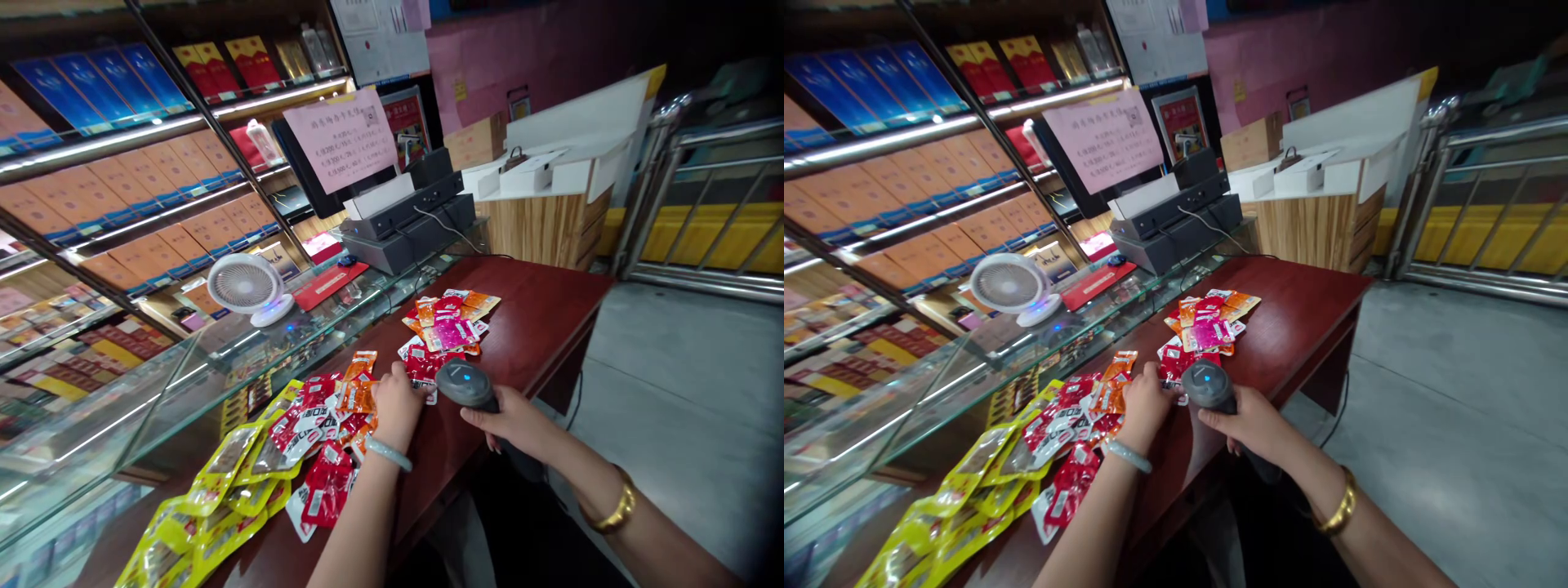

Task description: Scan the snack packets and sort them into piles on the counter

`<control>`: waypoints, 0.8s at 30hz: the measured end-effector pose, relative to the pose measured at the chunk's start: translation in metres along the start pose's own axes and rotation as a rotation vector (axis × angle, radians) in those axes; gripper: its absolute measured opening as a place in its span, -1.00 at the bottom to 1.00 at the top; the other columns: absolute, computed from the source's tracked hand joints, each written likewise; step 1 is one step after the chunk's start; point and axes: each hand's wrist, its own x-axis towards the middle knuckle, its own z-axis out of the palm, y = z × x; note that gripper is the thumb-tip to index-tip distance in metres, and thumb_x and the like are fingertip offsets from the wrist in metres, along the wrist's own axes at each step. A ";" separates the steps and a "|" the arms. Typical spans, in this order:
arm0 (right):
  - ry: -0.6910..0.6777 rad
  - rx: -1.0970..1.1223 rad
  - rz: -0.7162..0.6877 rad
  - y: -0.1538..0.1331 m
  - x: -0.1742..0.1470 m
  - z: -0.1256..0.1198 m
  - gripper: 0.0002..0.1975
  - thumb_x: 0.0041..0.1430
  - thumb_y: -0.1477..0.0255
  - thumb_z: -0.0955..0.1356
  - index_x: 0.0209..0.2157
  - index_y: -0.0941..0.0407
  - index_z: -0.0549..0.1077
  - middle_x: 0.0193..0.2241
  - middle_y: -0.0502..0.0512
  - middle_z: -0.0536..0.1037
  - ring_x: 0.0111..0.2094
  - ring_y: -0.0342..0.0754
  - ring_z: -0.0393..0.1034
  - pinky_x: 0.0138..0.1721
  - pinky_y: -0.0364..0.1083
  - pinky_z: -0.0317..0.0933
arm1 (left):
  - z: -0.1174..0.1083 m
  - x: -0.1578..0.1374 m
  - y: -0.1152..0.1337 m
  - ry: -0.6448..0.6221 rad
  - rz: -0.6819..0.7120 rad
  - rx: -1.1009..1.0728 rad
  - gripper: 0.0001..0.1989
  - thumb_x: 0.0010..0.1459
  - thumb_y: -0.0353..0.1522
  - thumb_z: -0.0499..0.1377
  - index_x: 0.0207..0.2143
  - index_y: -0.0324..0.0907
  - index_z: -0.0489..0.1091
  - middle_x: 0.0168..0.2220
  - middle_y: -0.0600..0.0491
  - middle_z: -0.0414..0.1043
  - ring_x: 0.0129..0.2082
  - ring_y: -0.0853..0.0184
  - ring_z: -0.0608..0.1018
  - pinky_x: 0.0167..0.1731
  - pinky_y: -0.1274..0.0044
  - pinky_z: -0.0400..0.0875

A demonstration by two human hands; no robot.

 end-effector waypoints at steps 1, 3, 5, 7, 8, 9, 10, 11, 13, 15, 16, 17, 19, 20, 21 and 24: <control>-0.001 0.006 -0.004 -0.001 0.002 0.000 -0.60 0.12 0.07 0.41 -0.34 0.15 0.39 -0.75 -0.07 0.42 -0.70 -0.13 0.34 -0.63 -0.18 0.18 | -0.001 -0.002 -0.002 -0.010 -0.003 -0.014 -0.52 0.16 -0.09 0.20 -0.04 -0.26 0.30 -0.22 -0.13 0.54 -0.13 0.06 0.56 -0.13 0.34 0.27; -0.016 0.031 -0.017 -0.005 0.008 0.003 -0.60 0.11 0.06 0.41 -0.33 0.14 0.40 -0.75 -0.08 0.42 -0.71 -0.13 0.34 -0.63 -0.19 0.18 | -0.003 -0.008 -0.007 -0.003 0.008 -0.040 -0.54 0.15 -0.13 0.22 -0.03 -0.23 0.28 -0.24 -0.09 0.55 -0.16 0.09 0.58 -0.15 0.37 0.26; -0.036 0.053 -0.031 -0.009 0.013 0.007 -0.60 0.11 0.06 0.42 -0.33 0.14 0.41 -0.76 -0.10 0.41 -0.71 -0.13 0.33 -0.64 -0.19 0.17 | -0.003 -0.014 -0.012 0.017 0.026 -0.061 -0.55 0.13 -0.15 0.25 -0.04 -0.20 0.27 -0.23 -0.07 0.55 -0.16 0.12 0.58 -0.16 0.40 0.26; -0.055 0.070 -0.042 -0.010 0.018 0.012 -0.60 0.12 0.05 0.42 -0.33 0.13 0.42 -0.77 -0.11 0.39 -0.72 -0.14 0.31 -0.65 -0.19 0.17 | -0.002 -0.020 -0.015 0.030 0.041 -0.070 -0.57 0.11 -0.16 0.28 -0.07 -0.19 0.27 -0.23 -0.07 0.54 -0.17 0.13 0.58 -0.18 0.42 0.27; -0.067 0.078 -0.047 -0.010 0.021 0.014 -0.60 0.12 0.05 0.41 -0.34 0.13 0.42 -0.77 -0.11 0.39 -0.72 -0.14 0.30 -0.65 -0.19 0.18 | -0.002 -0.023 -0.016 0.032 0.042 -0.070 -0.59 0.11 -0.17 0.28 -0.09 -0.19 0.28 -0.24 -0.07 0.54 -0.17 0.13 0.58 -0.18 0.43 0.27; -0.080 0.085 -0.051 -0.010 0.022 0.017 -0.60 0.12 0.04 0.41 -0.35 0.12 0.43 -0.77 -0.11 0.39 -0.72 -0.14 0.30 -0.65 -0.19 0.18 | -0.003 -0.026 -0.017 0.032 0.039 -0.071 -0.60 0.11 -0.17 0.28 -0.11 -0.19 0.28 -0.24 -0.07 0.54 -0.17 0.13 0.58 -0.18 0.43 0.28; -0.092 0.088 -0.051 -0.009 0.024 0.019 -0.59 0.12 0.03 0.41 -0.36 0.12 0.43 -0.76 -0.10 0.39 -0.72 -0.14 0.31 -0.65 -0.18 0.19 | -0.004 -0.029 -0.018 0.029 0.033 -0.075 -0.62 0.12 -0.17 0.27 -0.12 -0.18 0.29 -0.25 -0.07 0.54 -0.17 0.12 0.59 -0.18 0.43 0.29; -0.100 0.088 -0.046 -0.008 0.024 0.021 -0.59 0.12 0.03 0.41 -0.37 0.11 0.42 -0.76 -0.10 0.40 -0.72 -0.14 0.31 -0.65 -0.18 0.19 | -0.006 -0.031 -0.021 0.026 0.024 -0.085 -0.64 0.13 -0.18 0.26 -0.12 -0.18 0.29 -0.25 -0.07 0.55 -0.16 0.12 0.59 -0.17 0.42 0.29; -0.106 0.090 -0.032 -0.006 0.024 0.024 -0.59 0.11 0.02 0.42 -0.40 0.11 0.40 -0.76 -0.09 0.40 -0.72 -0.13 0.32 -0.65 -0.18 0.18 | -0.012 -0.034 -0.030 0.021 -0.014 -0.116 -0.63 0.15 -0.18 0.24 -0.07 -0.17 0.30 -0.22 -0.07 0.56 -0.13 0.12 0.59 -0.12 0.40 0.30; -0.110 0.104 -0.019 -0.004 0.023 0.026 -0.58 0.10 0.02 0.43 -0.41 0.11 0.37 -0.76 -0.09 0.41 -0.72 -0.14 0.32 -0.65 -0.19 0.16 | -0.020 -0.037 -0.048 0.001 -0.098 -0.143 -0.56 0.14 -0.16 0.24 0.00 -0.16 0.30 -0.17 -0.08 0.57 -0.09 0.10 0.59 -0.08 0.38 0.30; -0.113 0.112 -0.014 -0.003 0.022 0.026 -0.57 0.09 0.02 0.43 -0.42 0.11 0.36 -0.76 -0.09 0.41 -0.72 -0.14 0.31 -0.65 -0.19 0.14 | -0.025 -0.040 -0.060 -0.010 -0.154 -0.149 -0.52 0.13 -0.14 0.24 0.04 -0.15 0.29 -0.15 -0.09 0.57 -0.07 0.09 0.58 -0.06 0.36 0.30; -0.114 0.120 -0.011 -0.002 0.022 0.026 -0.56 0.08 0.01 0.43 -0.42 0.11 0.35 -0.77 -0.10 0.40 -0.72 -0.15 0.31 -0.65 -0.20 0.13 | -0.030 -0.044 -0.073 -0.024 -0.215 -0.149 -0.49 0.14 -0.11 0.23 0.07 -0.14 0.29 -0.14 -0.10 0.57 -0.06 0.07 0.58 -0.04 0.33 0.30; -0.107 0.126 -0.007 0.001 0.021 0.025 -0.55 0.07 0.01 0.43 -0.40 0.12 0.33 -0.77 -0.11 0.40 -0.73 -0.16 0.30 -0.65 -0.21 0.11 | -0.037 -0.052 -0.098 -0.010 -0.315 -0.112 -0.45 0.17 -0.06 0.17 0.12 -0.14 0.28 -0.11 -0.13 0.56 -0.03 0.03 0.55 -0.01 0.27 0.29; -0.104 0.128 -0.004 0.002 0.021 0.024 -0.55 0.07 0.01 0.43 -0.39 0.12 0.33 -0.76 -0.11 0.40 -0.73 -0.16 0.30 -0.65 -0.21 0.11 | -0.040 -0.057 -0.109 0.023 -0.346 -0.061 -0.45 0.18 -0.04 0.14 0.11 -0.14 0.30 -0.07 -0.15 0.53 0.01 -0.01 0.52 0.00 0.23 0.28; -0.099 0.129 -0.002 0.004 0.021 0.024 -0.55 0.07 0.01 0.43 -0.39 0.12 0.33 -0.76 -0.11 0.40 -0.73 -0.16 0.30 -0.65 -0.21 0.10 | -0.041 -0.062 -0.118 0.079 -0.368 0.000 -0.44 0.18 -0.03 0.13 0.12 -0.14 0.30 0.00 -0.18 0.49 0.06 -0.05 0.47 0.02 0.20 0.27; -0.096 0.121 0.010 0.006 0.021 0.023 -0.55 0.07 0.01 0.43 -0.38 0.13 0.34 -0.77 -0.10 0.40 -0.73 -0.15 0.29 -0.66 -0.20 0.09 | -0.040 -0.070 -0.123 0.245 -0.379 0.127 -0.36 0.16 -0.03 0.14 0.21 -0.15 0.25 0.24 -0.24 0.24 0.22 -0.13 0.28 0.10 0.13 0.21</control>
